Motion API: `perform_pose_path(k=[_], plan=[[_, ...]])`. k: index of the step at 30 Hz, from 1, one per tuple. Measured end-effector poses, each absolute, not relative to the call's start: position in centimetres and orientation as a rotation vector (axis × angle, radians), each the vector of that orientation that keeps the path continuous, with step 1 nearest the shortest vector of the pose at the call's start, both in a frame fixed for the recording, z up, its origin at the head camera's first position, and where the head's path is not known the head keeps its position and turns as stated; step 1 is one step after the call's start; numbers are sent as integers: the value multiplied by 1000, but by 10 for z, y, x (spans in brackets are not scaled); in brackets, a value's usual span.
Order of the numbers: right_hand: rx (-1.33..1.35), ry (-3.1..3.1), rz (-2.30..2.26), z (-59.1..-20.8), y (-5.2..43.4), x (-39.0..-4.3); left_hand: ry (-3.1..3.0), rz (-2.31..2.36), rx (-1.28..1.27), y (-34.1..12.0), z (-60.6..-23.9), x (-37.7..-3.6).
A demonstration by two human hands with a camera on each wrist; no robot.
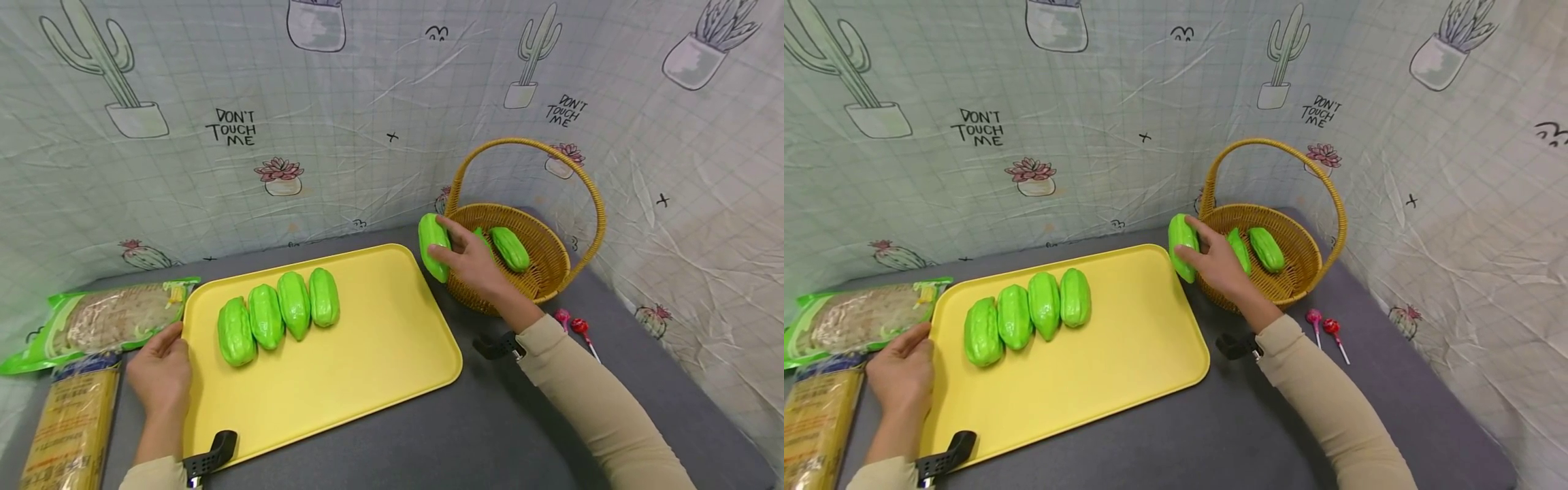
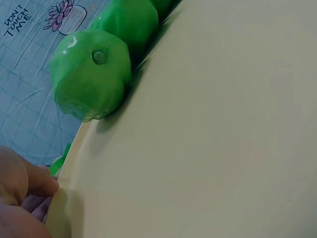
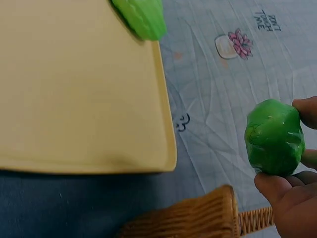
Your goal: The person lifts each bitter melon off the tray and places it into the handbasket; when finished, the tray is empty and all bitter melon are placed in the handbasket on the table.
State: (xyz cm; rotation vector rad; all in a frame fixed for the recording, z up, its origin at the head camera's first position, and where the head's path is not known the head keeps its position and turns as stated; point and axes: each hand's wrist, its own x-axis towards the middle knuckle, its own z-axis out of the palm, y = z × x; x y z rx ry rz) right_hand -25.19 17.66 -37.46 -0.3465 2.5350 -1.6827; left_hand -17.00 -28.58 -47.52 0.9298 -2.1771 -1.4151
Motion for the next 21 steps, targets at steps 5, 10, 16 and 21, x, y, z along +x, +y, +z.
perform_pose_path(k=[5,10,16,21], plan=[[-292,2570,-1686,-373,187,-258,-2188,-1415,939,-288,-474,-171],[-241,2575,-1699,-376,195,-264,-2192,-1419,942,-290,-474,-171],[-204,2594,-1669,-382,200,-269,-2188,-1411,936,-291,-475,-173],[-207,2585,-1682,-383,202,-272,-2190,-1420,937,-292,-474,-174]])
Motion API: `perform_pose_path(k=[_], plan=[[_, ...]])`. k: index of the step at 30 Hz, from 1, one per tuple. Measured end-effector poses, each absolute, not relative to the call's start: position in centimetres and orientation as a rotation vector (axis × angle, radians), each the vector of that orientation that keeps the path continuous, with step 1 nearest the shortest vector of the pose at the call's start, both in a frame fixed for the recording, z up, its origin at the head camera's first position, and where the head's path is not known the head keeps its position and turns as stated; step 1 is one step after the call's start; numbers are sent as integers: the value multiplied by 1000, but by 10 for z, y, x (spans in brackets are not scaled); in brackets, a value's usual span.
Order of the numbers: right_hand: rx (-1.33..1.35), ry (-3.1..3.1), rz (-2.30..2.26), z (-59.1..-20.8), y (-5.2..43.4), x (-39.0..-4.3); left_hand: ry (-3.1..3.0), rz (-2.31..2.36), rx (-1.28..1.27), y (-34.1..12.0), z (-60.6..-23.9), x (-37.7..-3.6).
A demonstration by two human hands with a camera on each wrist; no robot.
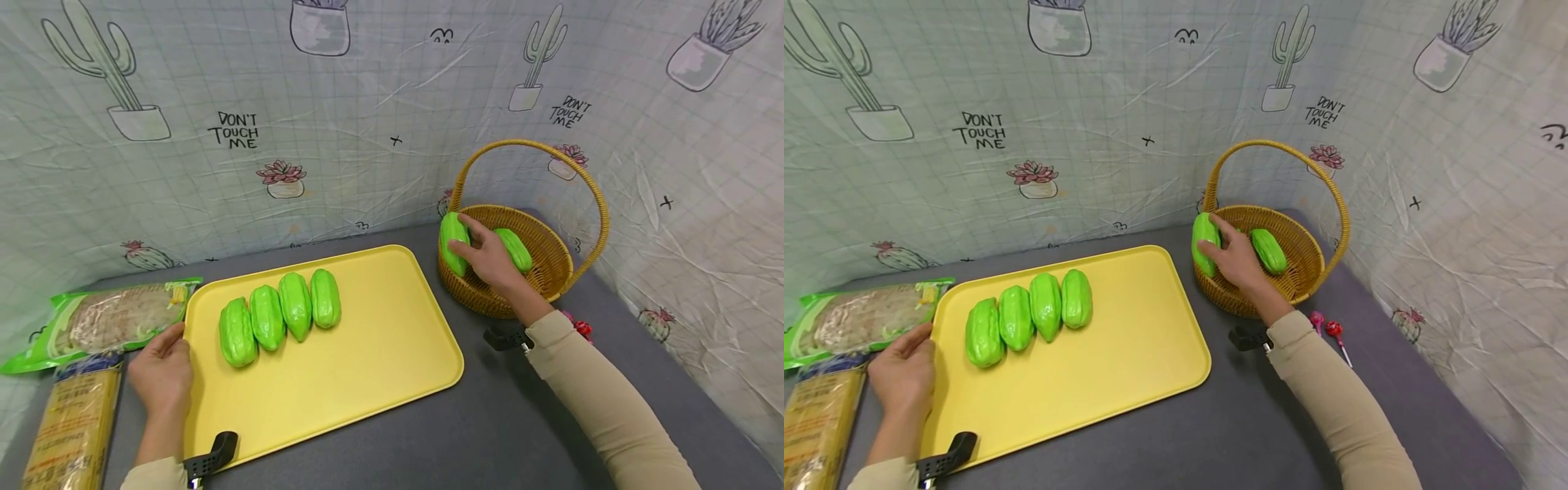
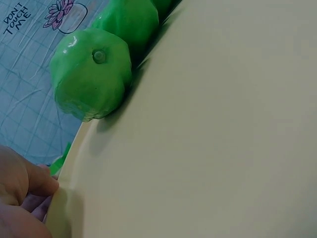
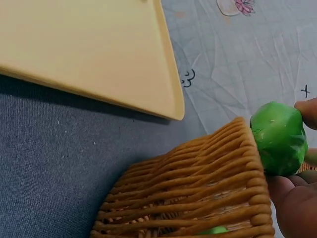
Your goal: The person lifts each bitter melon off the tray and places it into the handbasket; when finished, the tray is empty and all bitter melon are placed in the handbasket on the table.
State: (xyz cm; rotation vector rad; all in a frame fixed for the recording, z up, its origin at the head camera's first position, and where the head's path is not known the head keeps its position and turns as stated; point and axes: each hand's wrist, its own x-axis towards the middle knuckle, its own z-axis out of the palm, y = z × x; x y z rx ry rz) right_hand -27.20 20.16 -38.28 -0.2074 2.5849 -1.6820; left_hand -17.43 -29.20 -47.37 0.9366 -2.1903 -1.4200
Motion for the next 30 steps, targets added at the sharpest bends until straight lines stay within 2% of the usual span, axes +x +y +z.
perform_pose_path(k=[16,30], plan=[[-61,2551,-1572,-393,212,-279,-2167,-1433,933,-291,-472,-173],[-118,2576,-1399,-402,218,-285,-2179,-1431,928,-290,-471,-170]])
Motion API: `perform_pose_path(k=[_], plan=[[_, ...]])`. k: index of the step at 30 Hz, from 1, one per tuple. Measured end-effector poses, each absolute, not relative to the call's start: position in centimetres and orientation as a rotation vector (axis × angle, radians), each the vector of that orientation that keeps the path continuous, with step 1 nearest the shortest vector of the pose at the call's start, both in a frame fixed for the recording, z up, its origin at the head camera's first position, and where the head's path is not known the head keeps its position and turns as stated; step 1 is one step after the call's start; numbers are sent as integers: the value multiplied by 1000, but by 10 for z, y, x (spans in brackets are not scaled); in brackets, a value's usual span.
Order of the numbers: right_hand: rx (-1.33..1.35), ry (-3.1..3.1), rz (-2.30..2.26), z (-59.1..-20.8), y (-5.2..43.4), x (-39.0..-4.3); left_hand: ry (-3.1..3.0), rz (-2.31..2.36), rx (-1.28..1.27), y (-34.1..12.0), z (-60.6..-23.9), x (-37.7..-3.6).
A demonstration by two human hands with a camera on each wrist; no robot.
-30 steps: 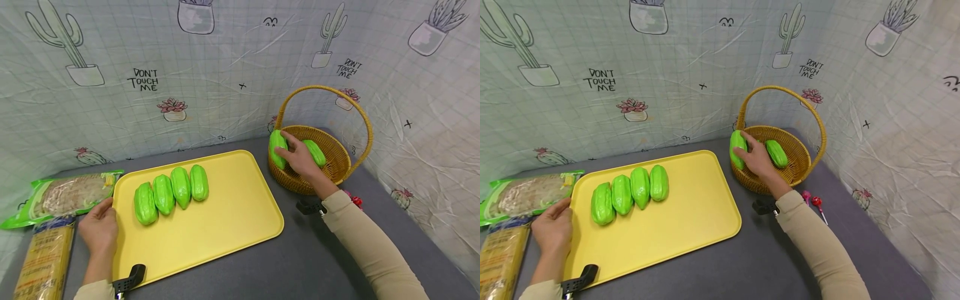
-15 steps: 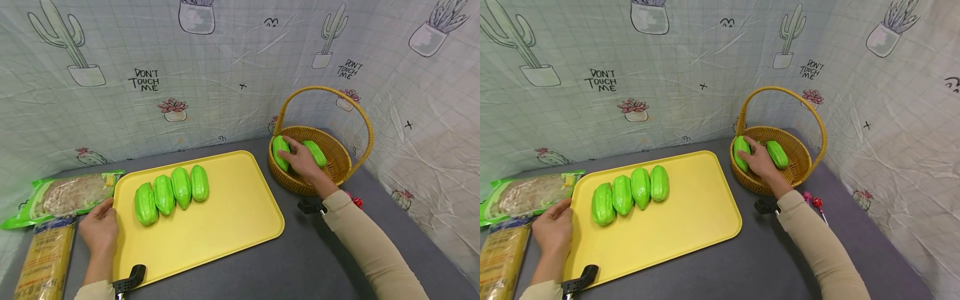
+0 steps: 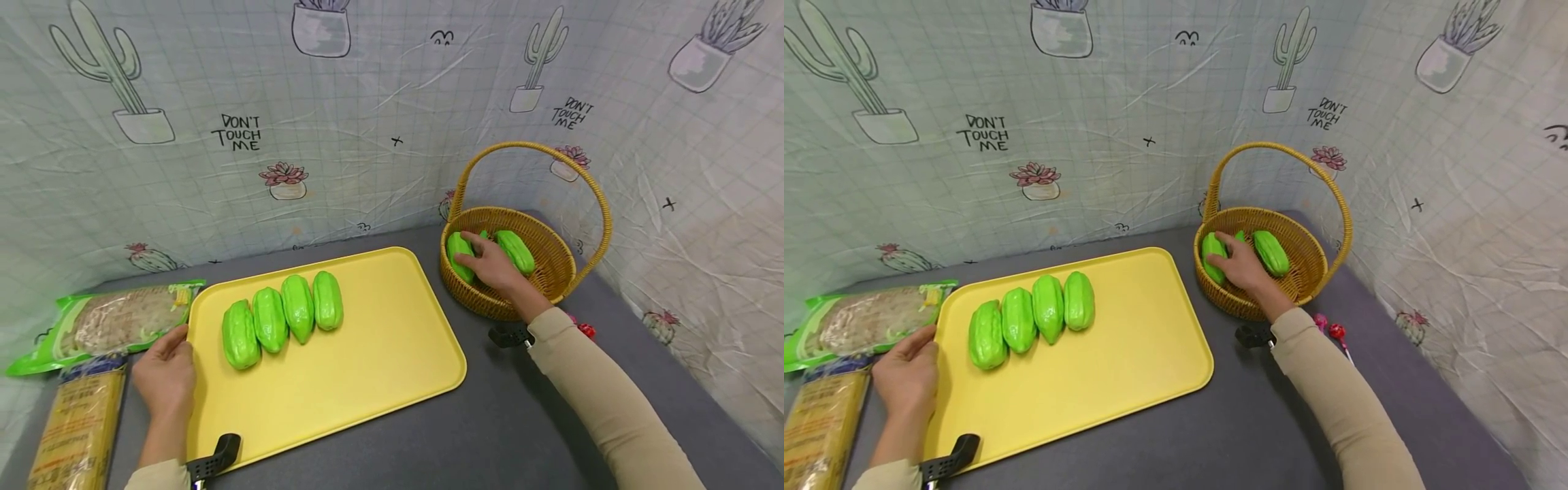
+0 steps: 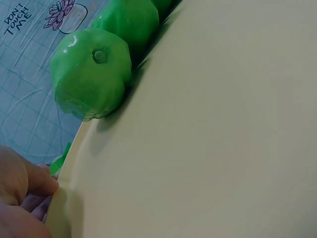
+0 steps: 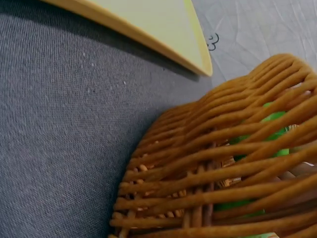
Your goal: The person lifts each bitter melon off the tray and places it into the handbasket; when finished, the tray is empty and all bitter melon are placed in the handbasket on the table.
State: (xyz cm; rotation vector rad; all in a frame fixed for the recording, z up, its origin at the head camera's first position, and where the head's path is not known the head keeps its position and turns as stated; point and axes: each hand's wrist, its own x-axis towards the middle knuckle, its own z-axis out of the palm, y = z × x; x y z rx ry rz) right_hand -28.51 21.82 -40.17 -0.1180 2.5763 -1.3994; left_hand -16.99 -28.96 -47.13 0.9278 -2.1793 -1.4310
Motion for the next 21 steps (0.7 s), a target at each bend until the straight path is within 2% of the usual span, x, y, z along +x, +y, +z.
perform_pose_path(k=[9,21], plan=[[-97,2634,-1293,-405,226,-297,-2176,-1413,925,-288,-469,-171],[-15,2686,-1215,-402,245,-295,-2195,-1423,927,-289,-468,-173]])
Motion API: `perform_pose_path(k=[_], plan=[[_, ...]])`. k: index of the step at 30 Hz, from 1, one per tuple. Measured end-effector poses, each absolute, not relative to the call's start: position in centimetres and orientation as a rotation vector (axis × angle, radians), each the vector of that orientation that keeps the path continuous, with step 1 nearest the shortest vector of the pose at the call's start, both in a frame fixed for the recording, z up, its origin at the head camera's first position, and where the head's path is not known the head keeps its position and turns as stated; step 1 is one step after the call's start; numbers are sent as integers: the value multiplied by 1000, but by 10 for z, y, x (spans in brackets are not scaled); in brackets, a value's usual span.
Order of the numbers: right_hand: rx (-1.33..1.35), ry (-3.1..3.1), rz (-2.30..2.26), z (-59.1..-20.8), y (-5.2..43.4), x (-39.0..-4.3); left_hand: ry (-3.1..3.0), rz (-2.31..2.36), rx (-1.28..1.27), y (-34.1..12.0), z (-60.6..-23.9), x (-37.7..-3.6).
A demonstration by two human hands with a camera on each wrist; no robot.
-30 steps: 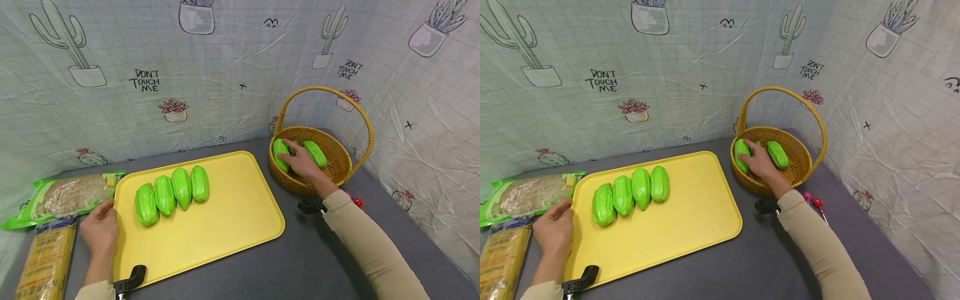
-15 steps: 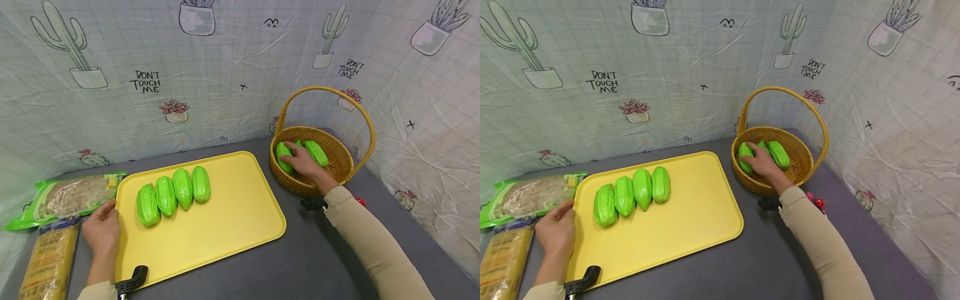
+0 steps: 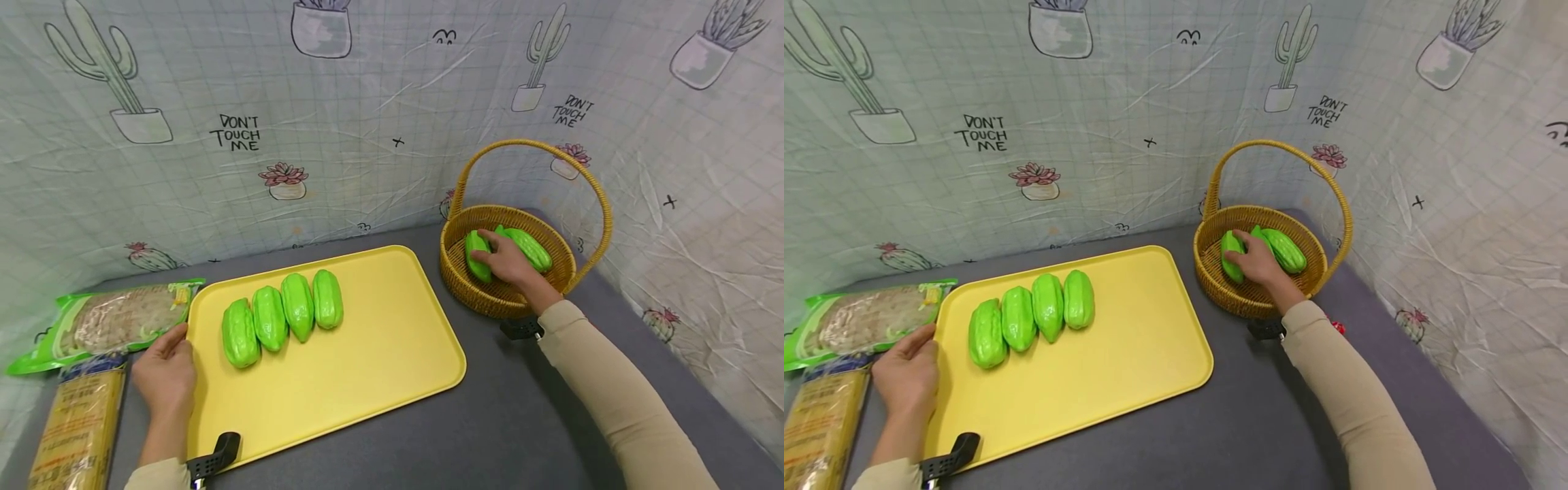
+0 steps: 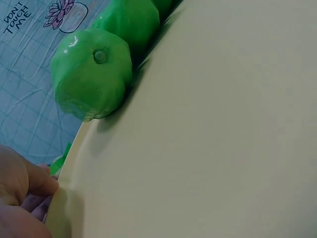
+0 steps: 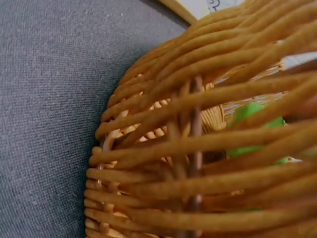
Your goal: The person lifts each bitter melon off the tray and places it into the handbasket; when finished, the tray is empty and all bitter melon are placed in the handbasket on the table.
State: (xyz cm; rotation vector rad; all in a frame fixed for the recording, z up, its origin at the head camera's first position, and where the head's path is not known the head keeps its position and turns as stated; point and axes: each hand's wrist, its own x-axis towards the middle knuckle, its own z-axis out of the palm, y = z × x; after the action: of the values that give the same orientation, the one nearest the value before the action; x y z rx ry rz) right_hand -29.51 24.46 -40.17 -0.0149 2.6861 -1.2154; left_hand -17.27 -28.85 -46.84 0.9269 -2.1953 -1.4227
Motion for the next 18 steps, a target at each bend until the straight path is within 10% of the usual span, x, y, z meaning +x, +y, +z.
perform_pose_path(k=[18], plan=[[-102,2750,-1063,-411,243,-299,-2183,-1415,930,-286,-468,-169]])
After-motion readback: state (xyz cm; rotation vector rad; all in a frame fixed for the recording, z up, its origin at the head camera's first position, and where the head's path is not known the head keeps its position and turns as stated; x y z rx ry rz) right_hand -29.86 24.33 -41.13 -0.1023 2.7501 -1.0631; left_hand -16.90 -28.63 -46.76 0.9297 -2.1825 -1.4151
